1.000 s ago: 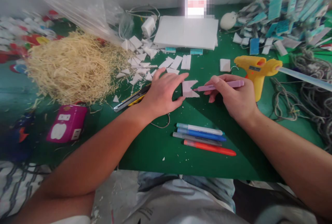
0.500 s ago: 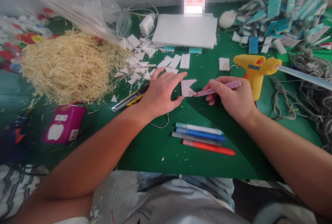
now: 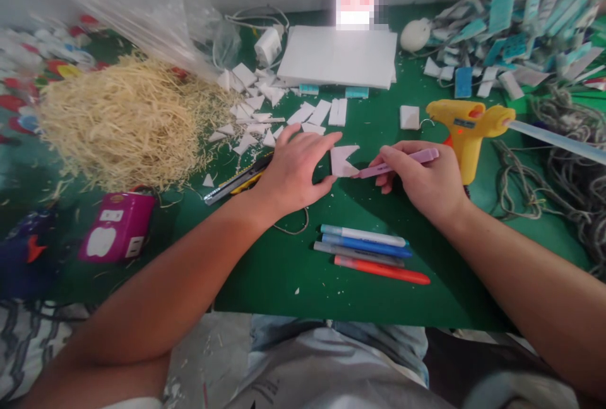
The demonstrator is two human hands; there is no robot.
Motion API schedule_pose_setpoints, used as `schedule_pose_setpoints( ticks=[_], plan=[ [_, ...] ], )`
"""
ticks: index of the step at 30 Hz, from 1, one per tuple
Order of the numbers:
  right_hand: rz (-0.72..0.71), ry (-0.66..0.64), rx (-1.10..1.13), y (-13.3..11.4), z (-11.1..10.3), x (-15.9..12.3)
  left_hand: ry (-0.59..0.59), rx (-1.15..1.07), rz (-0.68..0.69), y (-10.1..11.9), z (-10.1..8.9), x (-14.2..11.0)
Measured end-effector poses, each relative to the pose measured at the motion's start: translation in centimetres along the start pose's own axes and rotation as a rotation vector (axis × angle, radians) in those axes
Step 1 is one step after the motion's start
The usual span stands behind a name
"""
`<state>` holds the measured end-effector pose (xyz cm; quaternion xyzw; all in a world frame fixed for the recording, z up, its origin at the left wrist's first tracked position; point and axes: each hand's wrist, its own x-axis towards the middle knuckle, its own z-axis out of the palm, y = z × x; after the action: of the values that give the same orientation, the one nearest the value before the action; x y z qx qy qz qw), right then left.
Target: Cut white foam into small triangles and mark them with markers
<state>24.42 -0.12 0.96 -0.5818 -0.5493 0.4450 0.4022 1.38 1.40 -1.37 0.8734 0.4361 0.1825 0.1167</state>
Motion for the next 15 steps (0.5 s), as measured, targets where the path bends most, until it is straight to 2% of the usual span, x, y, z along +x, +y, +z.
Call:
schedule_pose_setpoints(
  ticks=[5, 10, 15],
  plan=[
    [0.0, 0.054, 0.035, 0.05, 0.04, 0.14, 0.005, -0.001, 0.0, 0.01, 0.05, -0.05],
    [0.018, 0.006, -0.017, -0.05, -0.09, 0.14, 0.002, -0.001, 0.002, -0.03, 0.1, -0.05],
    [0.016, 0.037, 0.011, -0.29, -0.1, 0.09, 0.003, 0.004, -0.006, -0.03, 0.11, -0.08]
  ],
)
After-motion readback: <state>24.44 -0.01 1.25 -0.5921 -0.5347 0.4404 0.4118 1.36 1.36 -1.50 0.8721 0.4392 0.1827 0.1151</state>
